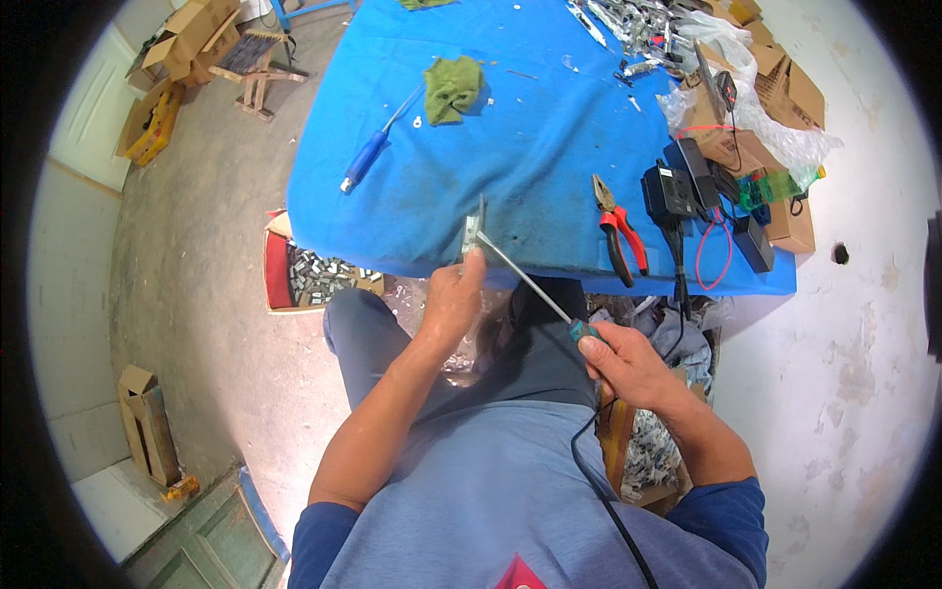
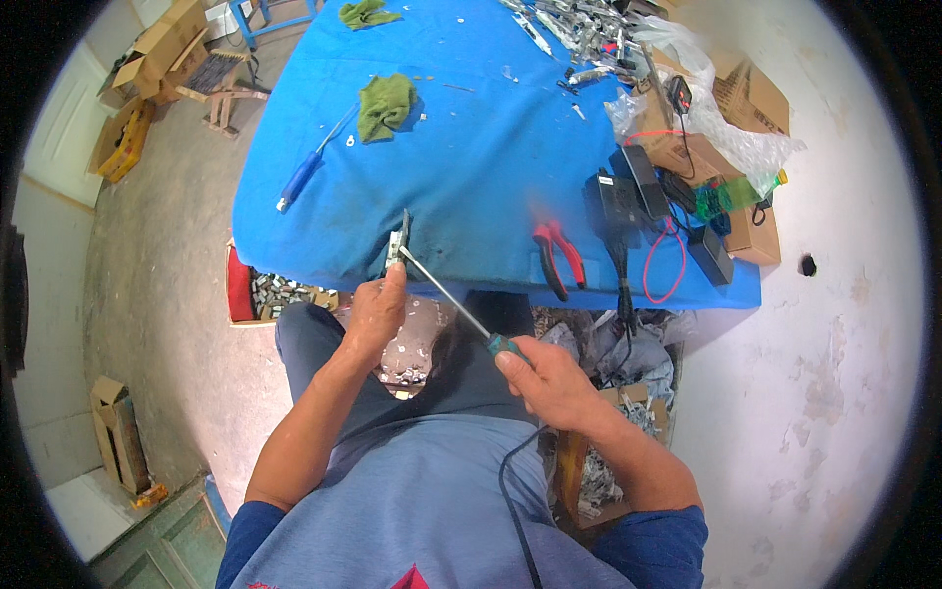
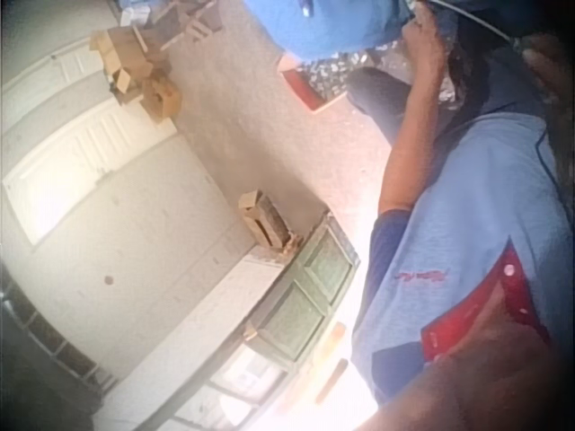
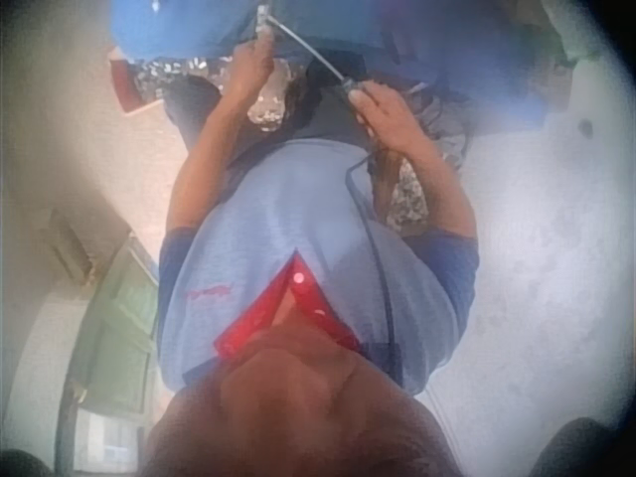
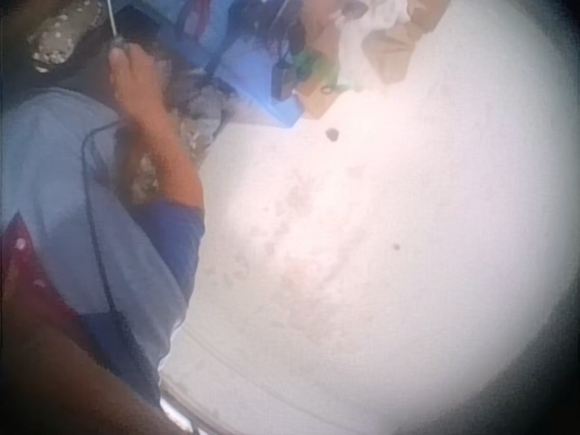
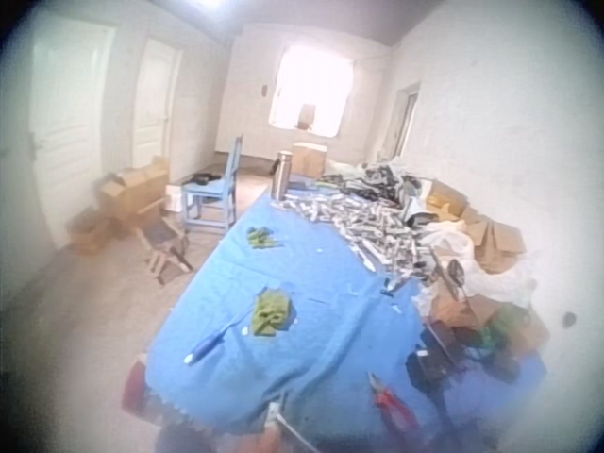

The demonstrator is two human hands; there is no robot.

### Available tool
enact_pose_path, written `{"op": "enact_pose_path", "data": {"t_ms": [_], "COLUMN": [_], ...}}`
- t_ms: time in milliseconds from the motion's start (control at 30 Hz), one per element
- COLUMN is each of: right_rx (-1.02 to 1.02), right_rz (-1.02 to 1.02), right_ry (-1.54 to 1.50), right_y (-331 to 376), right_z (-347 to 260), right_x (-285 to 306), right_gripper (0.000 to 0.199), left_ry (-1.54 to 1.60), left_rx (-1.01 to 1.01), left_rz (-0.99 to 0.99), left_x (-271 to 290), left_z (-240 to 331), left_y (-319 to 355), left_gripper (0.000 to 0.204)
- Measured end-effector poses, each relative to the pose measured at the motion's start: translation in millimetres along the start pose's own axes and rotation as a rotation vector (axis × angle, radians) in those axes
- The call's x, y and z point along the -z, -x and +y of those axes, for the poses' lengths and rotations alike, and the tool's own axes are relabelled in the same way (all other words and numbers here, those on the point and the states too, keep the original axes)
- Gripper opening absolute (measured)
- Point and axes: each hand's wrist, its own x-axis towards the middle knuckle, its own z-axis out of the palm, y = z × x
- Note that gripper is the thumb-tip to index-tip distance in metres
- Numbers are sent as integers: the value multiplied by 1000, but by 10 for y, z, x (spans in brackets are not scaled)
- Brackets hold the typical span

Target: The person uses a screwdriver to pry open and dismantle a small metal electronic component while holding it in their hand.

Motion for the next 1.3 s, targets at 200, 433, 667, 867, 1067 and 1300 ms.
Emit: {"op": "enact_pose_path", "data": {"t_ms": [200,433,667,867,1067,1300], "right_rx": [-11,-11,-57,-165,-34,223], "right_rz": [-1,2,-61,-149,-57,223], "right_ry": [-18,-28,-101,-181,-56,350], "right_y": [3,4,-81,-141,-163,-219], "right_z": [-15,-65,-41,-228,-135,45], "right_x": [4,-15,90,259,163,15], "right_gripper": [32,33,33,33,34,34], "left_ry": [25,1,-83,-119,-118,-77], "left_rx": [12,16,-69,-97,-87,-82], "left_rz": [-29,-29,-11,-11,-12,-16], "left_x": [7,17,-21,-22,-31,-47], "left_z": [10,77,-62,-75,-36,-9], "left_y": [8,46,-73,-99,-68,-67], "left_gripper": [56,57,56,58,59,59]}}
